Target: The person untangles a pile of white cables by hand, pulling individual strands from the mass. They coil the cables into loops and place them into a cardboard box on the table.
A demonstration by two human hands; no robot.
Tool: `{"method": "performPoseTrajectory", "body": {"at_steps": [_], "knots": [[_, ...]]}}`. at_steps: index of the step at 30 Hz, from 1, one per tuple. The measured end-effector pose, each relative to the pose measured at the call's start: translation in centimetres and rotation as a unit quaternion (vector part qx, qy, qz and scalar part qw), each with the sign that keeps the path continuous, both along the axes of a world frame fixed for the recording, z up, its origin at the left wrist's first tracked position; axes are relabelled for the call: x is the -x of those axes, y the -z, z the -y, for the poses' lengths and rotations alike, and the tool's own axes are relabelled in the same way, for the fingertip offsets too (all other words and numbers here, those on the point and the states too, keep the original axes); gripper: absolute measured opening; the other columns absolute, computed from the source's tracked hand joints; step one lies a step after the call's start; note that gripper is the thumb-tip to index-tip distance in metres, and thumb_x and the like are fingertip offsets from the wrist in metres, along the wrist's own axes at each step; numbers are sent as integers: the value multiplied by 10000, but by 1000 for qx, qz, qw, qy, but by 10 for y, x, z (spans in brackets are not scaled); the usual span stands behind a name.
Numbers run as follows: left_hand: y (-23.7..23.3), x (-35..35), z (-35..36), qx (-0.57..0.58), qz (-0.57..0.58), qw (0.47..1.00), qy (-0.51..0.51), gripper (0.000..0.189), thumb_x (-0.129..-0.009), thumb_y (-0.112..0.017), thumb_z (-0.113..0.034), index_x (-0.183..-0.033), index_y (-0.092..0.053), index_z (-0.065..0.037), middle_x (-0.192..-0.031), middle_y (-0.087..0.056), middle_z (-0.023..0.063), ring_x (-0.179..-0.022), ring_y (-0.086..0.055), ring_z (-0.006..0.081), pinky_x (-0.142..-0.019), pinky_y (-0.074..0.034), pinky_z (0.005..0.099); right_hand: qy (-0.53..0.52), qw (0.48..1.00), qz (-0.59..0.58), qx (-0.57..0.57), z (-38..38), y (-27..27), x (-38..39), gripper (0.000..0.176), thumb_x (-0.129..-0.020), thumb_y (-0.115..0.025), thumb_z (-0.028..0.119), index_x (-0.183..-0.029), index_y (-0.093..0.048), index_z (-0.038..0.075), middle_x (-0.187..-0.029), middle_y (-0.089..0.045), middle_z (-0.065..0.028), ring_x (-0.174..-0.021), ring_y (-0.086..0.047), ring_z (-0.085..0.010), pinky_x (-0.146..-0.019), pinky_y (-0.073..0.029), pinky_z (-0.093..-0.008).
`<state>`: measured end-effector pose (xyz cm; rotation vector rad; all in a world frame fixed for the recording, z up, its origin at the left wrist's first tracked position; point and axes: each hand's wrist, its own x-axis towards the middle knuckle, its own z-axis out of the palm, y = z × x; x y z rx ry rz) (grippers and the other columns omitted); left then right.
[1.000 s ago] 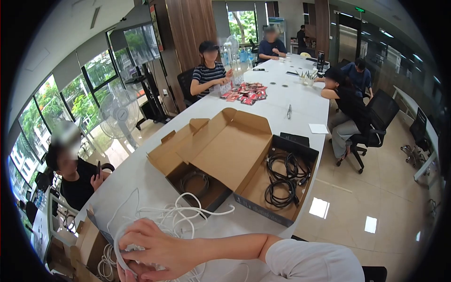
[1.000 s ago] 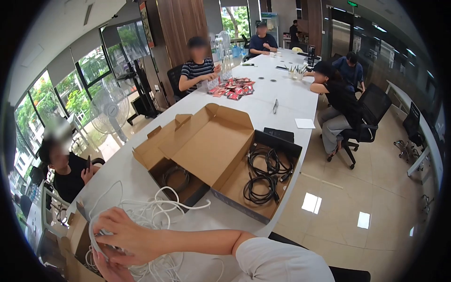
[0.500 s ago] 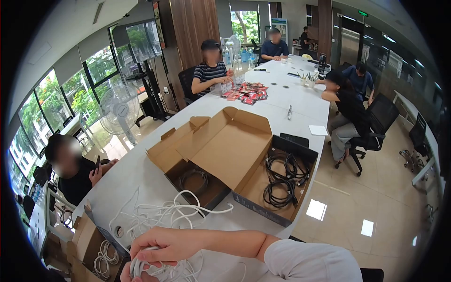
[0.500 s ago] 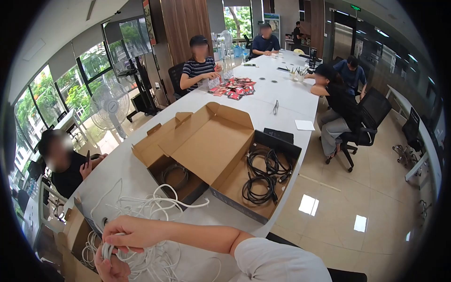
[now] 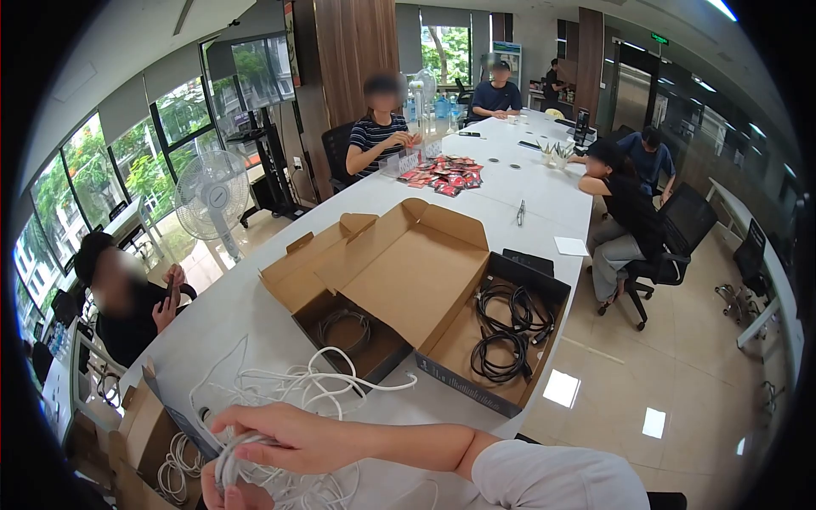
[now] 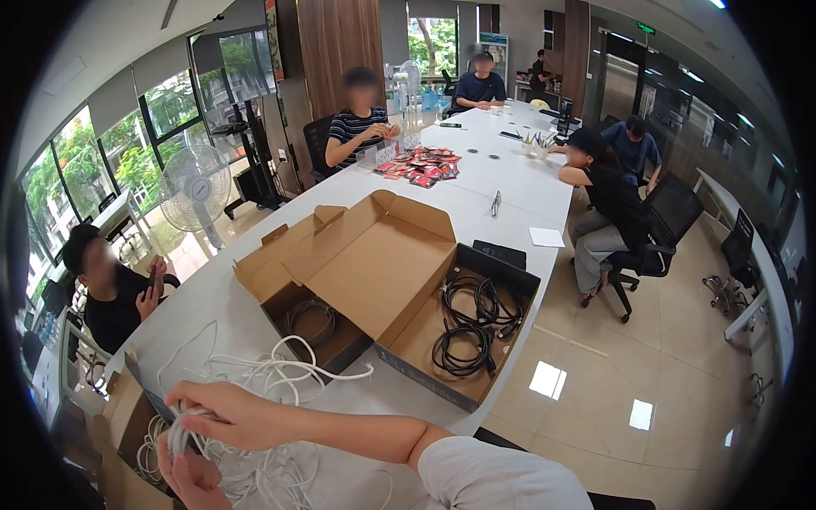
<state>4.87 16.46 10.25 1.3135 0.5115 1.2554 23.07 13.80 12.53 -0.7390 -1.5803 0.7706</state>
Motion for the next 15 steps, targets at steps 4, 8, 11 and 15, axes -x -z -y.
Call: {"method": "performPoseTrajectory", "body": {"at_steps": [4,8,11,15], "knots": [[-19,-10,11,74,144,987,-24,159,-923,-529,-193,-945,-507,-37,-533,-246,-36,-434,-194,63,-417,-196,249,-3,1000,-24,18,0,1,-6,352,-972,-486,252,-1226,-455,11,-843,-553,-69,-738,-516,-149,-684,-437,-293],[-7,-13,14,151,233,961,-1,173,-917,-528,-218,-864,-451,-72,-536,-210,-33,-430,-170,75,-423,-190,260,-101,979,-123,127,1,4,-4,341,-991,-451,303,-1170,-490,15,-811,-532,-33,-684,-483,-104,-622,-420,-261],[-8,-13,17,152,230,961,20,193,-911,-524,-238,-846,-422,-87,-538,-213,-31,-427,-174,77,-423,-185,258,-66,979,-143,126,0,3,4,311,-996,-439,295,-1107,-516,14,-762,-517,-14,-618,-452,-97,-563,-396,-265],[-10,-18,27,111,206,972,21,183,-912,-532,-246,-945,-460,-81,-540,-220,-30,-430,-175,76,-427,-184,243,71,990,-113,-51,-8,12,15,266,-997,-428,248,-1023,-523,1,-654,-487,-42,-530,-434,-142,-502,-361,-299]]}}
